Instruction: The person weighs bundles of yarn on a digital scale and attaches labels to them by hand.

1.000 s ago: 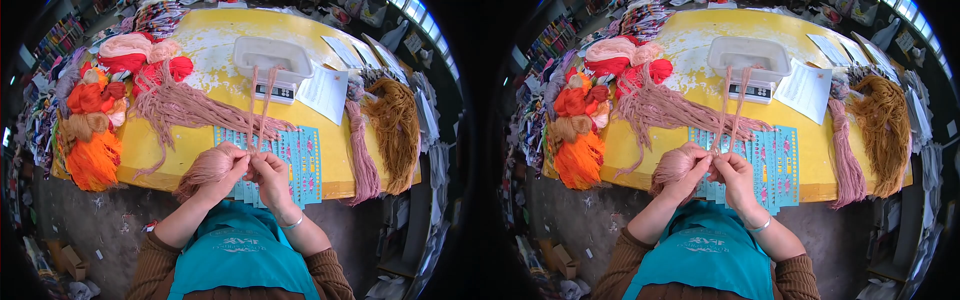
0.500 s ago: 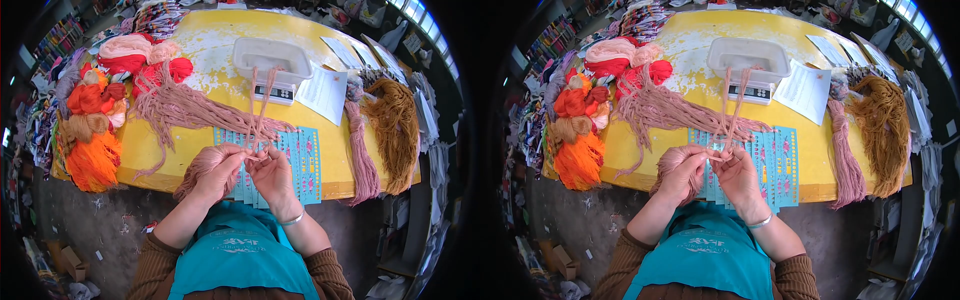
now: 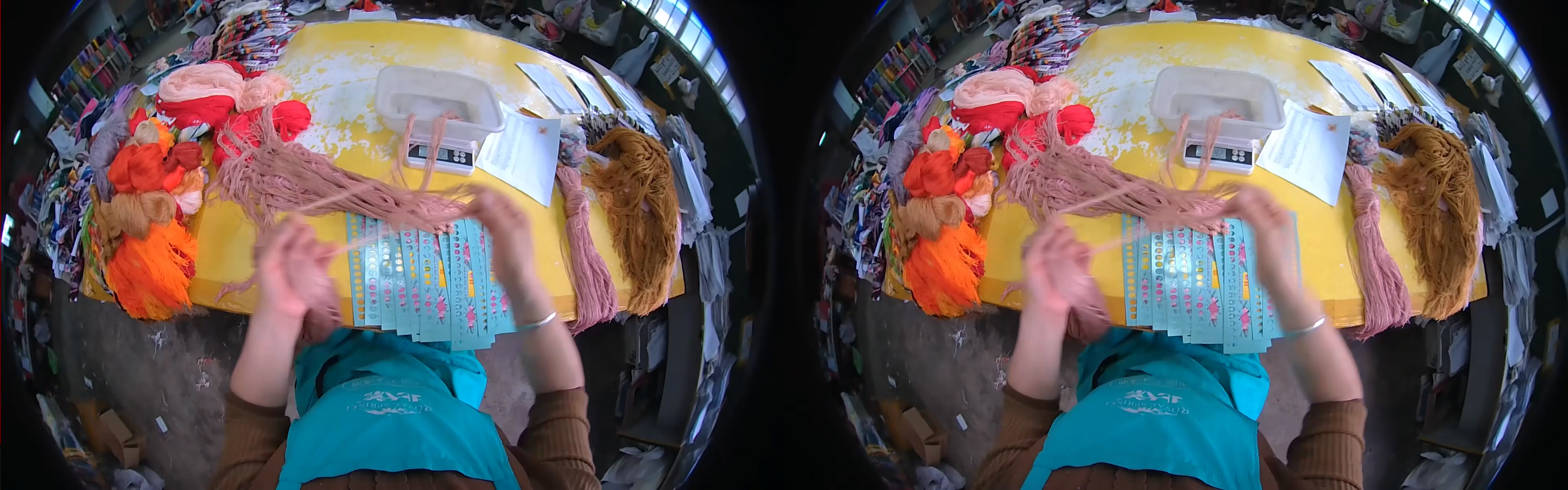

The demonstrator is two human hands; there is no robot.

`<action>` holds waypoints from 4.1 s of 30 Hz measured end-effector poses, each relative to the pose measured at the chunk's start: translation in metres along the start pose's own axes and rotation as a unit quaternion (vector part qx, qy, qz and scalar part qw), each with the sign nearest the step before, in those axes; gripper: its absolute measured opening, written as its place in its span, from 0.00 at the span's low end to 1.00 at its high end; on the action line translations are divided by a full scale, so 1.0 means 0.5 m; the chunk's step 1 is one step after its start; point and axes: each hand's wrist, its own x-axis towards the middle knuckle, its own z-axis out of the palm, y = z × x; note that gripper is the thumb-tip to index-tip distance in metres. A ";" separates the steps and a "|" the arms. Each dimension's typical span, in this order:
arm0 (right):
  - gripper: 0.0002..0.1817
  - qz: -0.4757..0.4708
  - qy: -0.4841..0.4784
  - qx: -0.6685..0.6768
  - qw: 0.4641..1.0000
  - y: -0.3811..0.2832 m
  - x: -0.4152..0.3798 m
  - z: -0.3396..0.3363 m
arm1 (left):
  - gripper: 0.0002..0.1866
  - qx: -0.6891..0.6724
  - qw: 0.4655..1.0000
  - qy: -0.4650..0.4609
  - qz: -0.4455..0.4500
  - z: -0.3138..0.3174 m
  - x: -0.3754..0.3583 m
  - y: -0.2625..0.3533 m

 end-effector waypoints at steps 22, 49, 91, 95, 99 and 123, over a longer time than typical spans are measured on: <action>0.13 -0.266 0.481 0.039 0.834 -0.571 0.209 -0.965 | 0.20 0.057 0.916 -0.060 0.393 -0.426 -0.364 0.729; 0.05 0.149 -0.334 -0.193 0.910 0.028 0.057 -0.131 | 0.12 0.708 0.635 -0.302 0.070 0.164 0.154 -0.269; 0.06 0.004 -0.022 -0.274 0.961 0.190 0.051 -0.167 | 0.13 0.439 0.861 -0.022 -0.255 0.098 0.177 -0.404; 0.06 0.005 -0.032 -0.264 0.964 0.181 0.049 -0.164 | 0.13 0.392 0.876 -0.025 -0.278 0.083 0.182 -0.412; 0.07 0.012 -0.032 -0.290 0.957 0.175 0.048 -0.161 | 0.11 0.399 0.872 -0.040 -0.281 0.076 0.186 -0.415; 0.11 0.089 -0.140 -0.334 0.928 0.176 0.079 -0.159 | 0.10 0.533 0.801 -0.052 -0.267 -0.013 0.207 -0.331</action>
